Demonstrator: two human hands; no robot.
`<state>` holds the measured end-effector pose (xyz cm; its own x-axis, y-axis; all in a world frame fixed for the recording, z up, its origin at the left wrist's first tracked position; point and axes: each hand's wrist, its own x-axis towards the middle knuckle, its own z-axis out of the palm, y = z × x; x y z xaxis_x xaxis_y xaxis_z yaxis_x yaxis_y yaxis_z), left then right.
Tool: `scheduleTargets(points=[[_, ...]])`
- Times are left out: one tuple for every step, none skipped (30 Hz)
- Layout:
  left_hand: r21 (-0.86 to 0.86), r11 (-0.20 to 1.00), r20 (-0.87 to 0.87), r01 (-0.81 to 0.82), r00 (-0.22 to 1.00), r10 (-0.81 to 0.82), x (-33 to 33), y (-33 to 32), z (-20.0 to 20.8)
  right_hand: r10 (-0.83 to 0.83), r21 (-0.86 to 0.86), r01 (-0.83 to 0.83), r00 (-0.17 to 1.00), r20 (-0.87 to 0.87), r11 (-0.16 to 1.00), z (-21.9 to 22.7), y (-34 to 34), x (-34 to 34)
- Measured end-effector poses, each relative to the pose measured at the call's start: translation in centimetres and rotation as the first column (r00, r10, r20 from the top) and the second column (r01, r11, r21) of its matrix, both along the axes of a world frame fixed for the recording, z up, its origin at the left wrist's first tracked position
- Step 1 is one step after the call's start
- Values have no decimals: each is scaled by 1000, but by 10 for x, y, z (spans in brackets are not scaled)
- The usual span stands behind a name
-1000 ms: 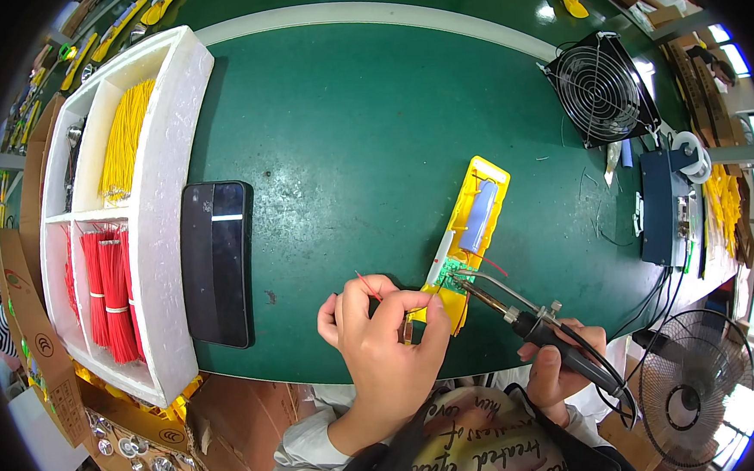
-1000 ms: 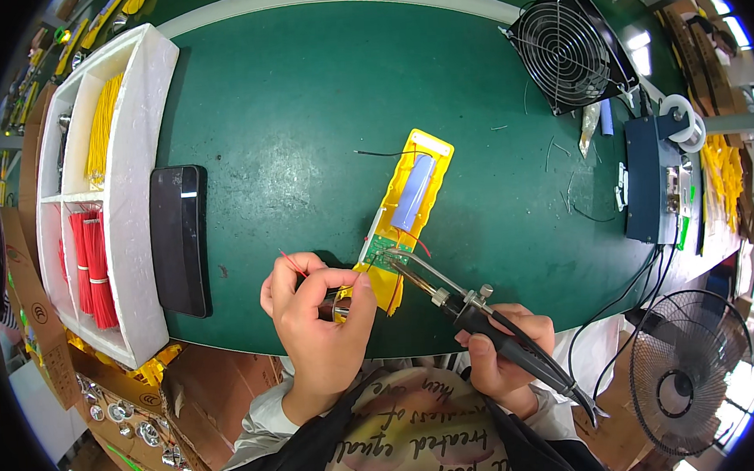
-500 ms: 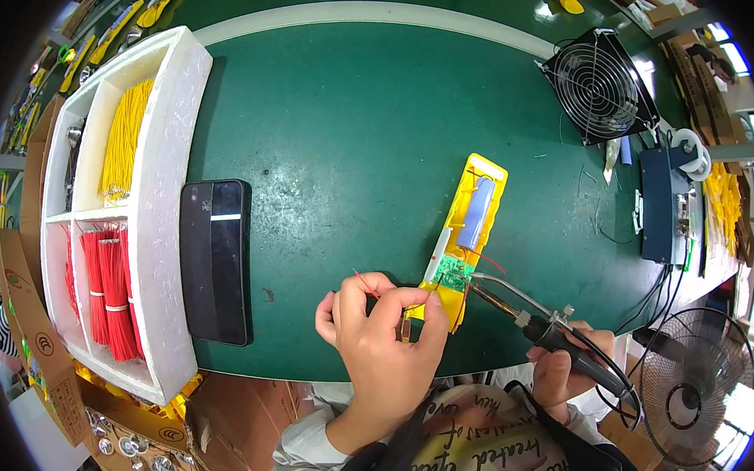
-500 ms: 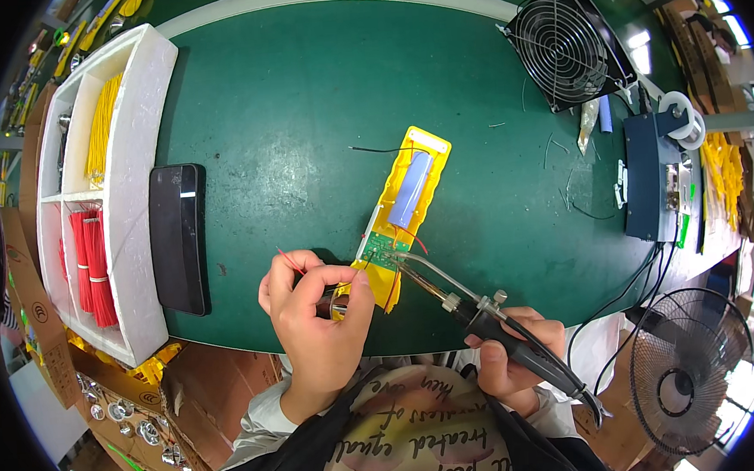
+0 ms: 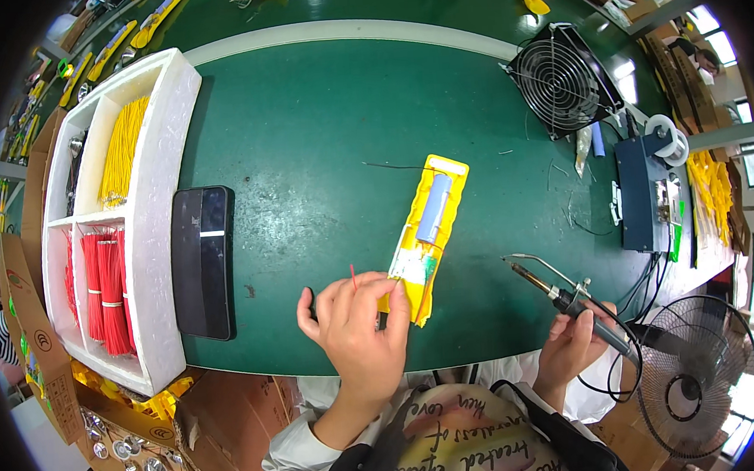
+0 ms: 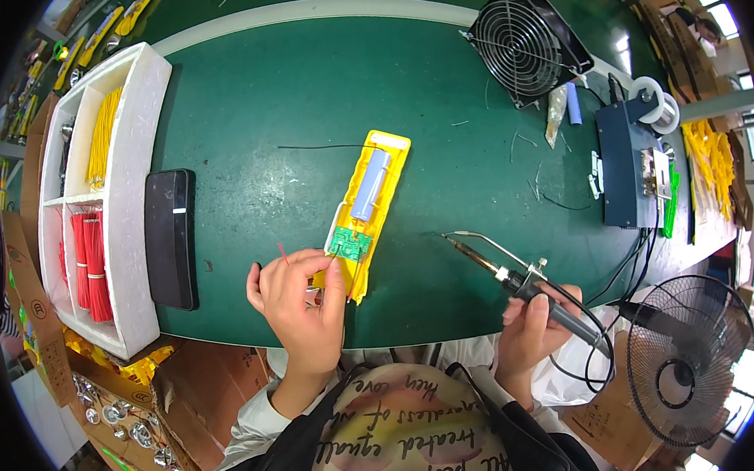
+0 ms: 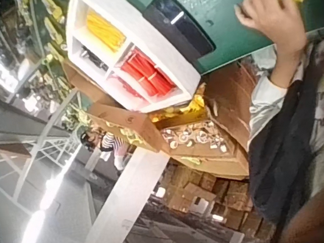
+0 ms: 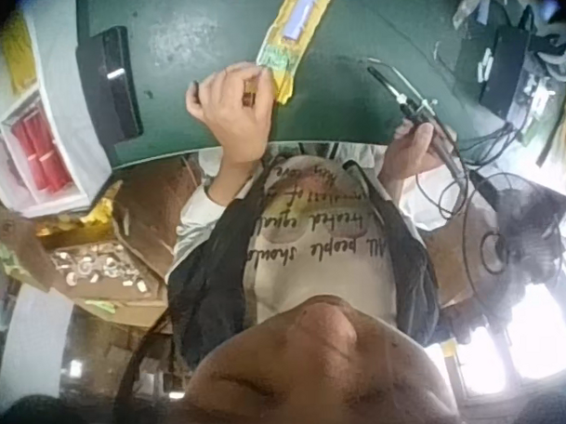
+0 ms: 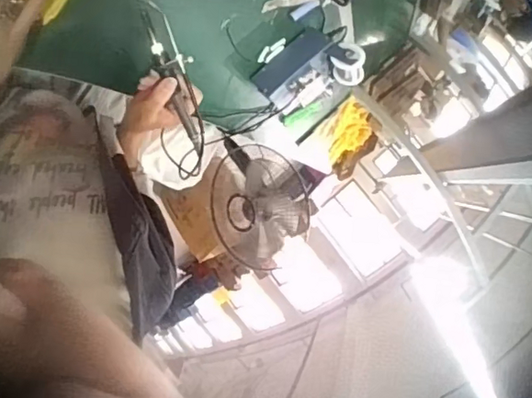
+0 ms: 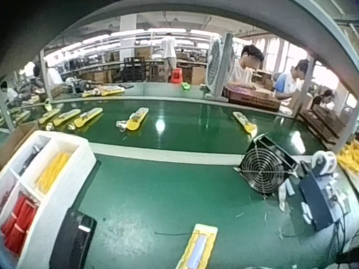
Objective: The person solders wires and circuit boards inside flashlight housings using a soldering iron, retrieves reflector parts, and places the assembled flashlight components onto a conveyor belt.
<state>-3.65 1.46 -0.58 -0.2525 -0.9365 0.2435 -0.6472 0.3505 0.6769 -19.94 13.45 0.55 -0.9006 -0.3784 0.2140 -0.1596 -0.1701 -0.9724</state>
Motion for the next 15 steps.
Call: scheduleTargets(points=[[-6,1000,-1,7,1000,-7,0,0,-1,-4,-3,4,1000,-5,1000,-2,1,-3],[-8,1000,-6,10,1000,-10,-1,1,-1,-23,-10,23,1000,-2,1000,-4,3,-6],[-4,1000,-13,18,1000,-18,0,1,-2,-39,-19,39,999,4,999,-7,5,-8],[1,1000,-20,25,999,-25,0,2,-2,17,-8,-17,999,-32,1000,-10,10,-11],[-2,1000,-20,26,999,-26,0,2,-3,16,-11,-16,999,-32,1000,-11,11,-11],[-8,1000,-24,22,999,-22,0,3,-3,12,-9,-13,999,-40,1000,-12,11,-11],[-14,1000,-28,17,999,-18,0,3,-4,9,-6,-10,999,-49,1000,-12,11,-12],[-16,1000,-29,16,999,-17,0,3,-3,10,-8,-10,999,-49,1000,-13,12,-12],[-14,1000,-25,16,1000,-16,0,4,-2,6,2,-6,999,-51,1000,-14,13,-12],[-13,1000,-21,15,1000,-15,1,4,-2,2,12,-1,999,-53,1000,-15,13,-12],[-14,1000,-21,13,1000,-13,1,4,-2,4,11,-4,999,-53,1000,-15,13,-12],[-13,1000,-25,17,1000,-18,1,4,-2,-15,3,15,999,-38,1000,-14,12,-12],[-12,1000,-28,22,999,-22,1,4,-2,-33,-4,33,999,-23,999,-14,12,-12],[-13,1000,-29,20,999,-20,2,4,-3,-31,-4,31,999,-24,1000,-15,12,-12],[-27,999,-35,25,999,-26,2,4,-3,-11,5,11,999,-45,1000,-16,13,-12]])
